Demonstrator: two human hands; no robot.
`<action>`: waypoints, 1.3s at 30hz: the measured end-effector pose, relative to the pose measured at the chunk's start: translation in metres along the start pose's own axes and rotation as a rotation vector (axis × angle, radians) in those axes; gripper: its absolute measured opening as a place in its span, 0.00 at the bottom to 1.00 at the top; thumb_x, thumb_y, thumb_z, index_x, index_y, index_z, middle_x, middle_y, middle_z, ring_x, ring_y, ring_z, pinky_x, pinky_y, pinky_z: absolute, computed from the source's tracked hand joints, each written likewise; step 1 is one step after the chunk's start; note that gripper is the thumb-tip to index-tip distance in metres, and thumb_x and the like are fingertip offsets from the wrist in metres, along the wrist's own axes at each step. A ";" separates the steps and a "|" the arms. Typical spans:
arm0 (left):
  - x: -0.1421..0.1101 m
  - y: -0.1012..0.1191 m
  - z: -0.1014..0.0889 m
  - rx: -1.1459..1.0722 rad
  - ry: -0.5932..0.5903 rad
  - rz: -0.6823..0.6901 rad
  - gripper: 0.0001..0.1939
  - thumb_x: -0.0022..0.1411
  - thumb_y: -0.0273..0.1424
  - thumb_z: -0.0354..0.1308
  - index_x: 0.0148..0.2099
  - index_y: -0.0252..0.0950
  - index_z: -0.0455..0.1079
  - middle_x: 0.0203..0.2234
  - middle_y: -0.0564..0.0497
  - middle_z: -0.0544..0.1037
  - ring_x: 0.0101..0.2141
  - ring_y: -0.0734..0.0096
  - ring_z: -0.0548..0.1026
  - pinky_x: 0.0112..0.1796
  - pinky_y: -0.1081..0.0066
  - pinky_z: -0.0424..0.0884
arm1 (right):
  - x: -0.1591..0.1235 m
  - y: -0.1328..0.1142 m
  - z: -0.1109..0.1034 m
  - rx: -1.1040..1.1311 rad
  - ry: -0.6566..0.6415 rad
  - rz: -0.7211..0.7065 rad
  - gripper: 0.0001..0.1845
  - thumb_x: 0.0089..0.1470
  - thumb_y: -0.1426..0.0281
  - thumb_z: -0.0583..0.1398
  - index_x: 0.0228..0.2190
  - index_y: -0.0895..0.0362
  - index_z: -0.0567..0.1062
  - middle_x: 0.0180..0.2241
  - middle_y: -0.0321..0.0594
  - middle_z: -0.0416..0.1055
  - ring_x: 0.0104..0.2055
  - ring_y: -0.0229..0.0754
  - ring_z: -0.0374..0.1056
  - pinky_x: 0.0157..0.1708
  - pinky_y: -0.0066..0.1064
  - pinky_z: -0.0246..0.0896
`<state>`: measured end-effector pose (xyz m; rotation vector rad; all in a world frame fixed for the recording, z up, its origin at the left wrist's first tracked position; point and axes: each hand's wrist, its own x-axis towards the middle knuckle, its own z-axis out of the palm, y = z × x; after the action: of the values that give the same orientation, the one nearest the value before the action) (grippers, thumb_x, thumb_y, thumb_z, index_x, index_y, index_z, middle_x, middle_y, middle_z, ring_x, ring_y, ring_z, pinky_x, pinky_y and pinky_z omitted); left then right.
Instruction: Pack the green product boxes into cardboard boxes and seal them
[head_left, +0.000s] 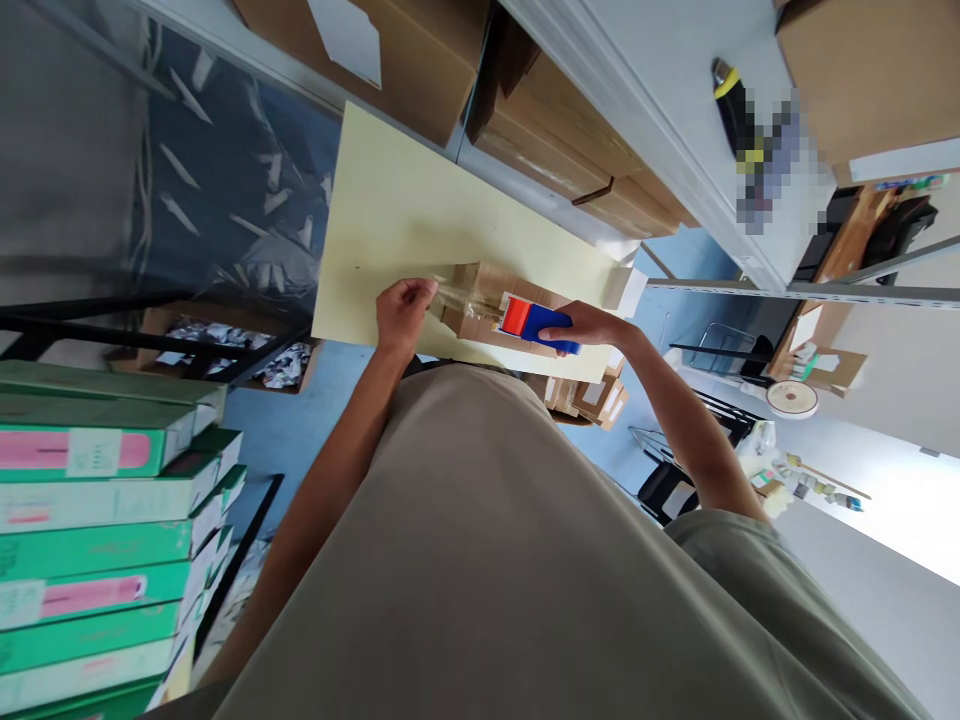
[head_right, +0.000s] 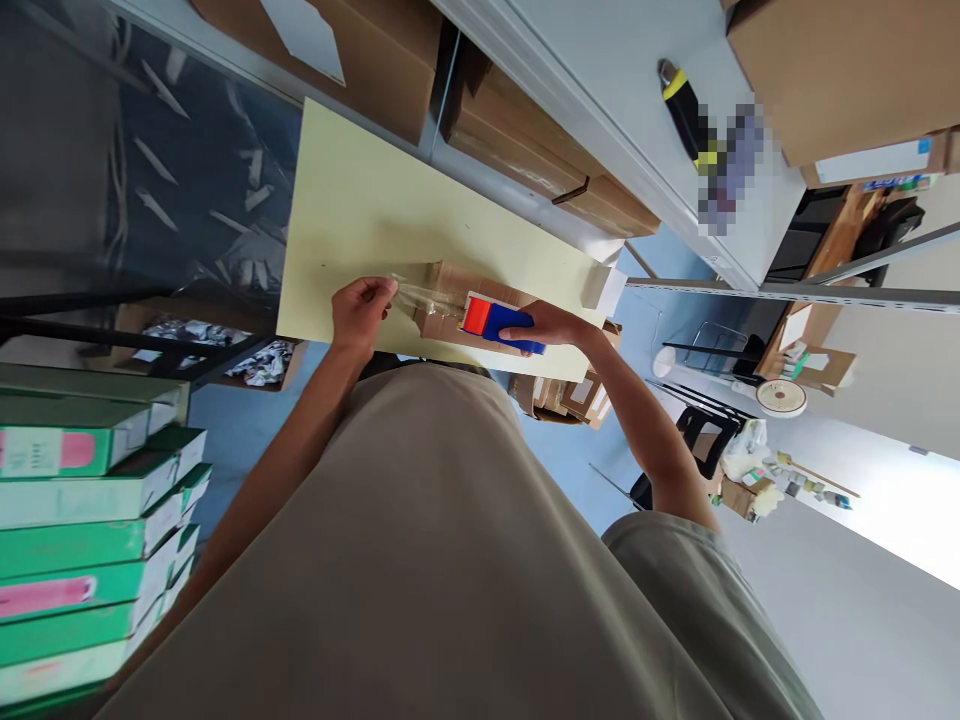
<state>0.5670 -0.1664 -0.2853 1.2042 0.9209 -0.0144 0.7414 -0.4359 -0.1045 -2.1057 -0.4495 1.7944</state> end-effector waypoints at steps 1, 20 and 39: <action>0.003 -0.002 0.001 0.006 0.002 -0.005 0.13 0.62 0.41 0.72 0.36 0.37 0.77 0.28 0.52 0.79 0.30 0.73 0.71 0.33 0.72 0.68 | 0.001 0.000 0.001 0.004 -0.001 -0.002 0.28 0.62 0.42 0.70 0.33 0.55 0.81 0.28 0.39 0.83 0.30 0.40 0.77 0.31 0.33 0.69; -0.011 -0.004 0.027 0.306 -0.082 0.185 0.20 0.65 0.50 0.71 0.42 0.39 0.76 0.37 0.47 0.84 0.38 0.65 0.80 0.43 0.68 0.75 | 0.012 0.010 0.008 -0.042 0.127 -0.083 0.31 0.59 0.42 0.73 0.23 0.55 0.76 0.21 0.37 0.75 0.25 0.39 0.68 0.29 0.35 0.62; -0.032 0.008 0.046 0.527 0.207 0.207 0.14 0.65 0.39 0.71 0.35 0.38 0.71 0.35 0.52 0.81 0.44 0.66 0.81 0.43 0.70 0.75 | -0.089 0.214 -0.034 0.239 0.295 -0.117 0.35 0.47 0.37 0.80 0.29 0.55 0.84 0.23 0.40 0.78 0.29 0.46 0.76 0.29 0.38 0.67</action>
<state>0.5768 -0.2142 -0.2570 1.8139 1.0004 0.0362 0.7658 -0.6682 -0.1176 -2.0820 -0.2595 1.3691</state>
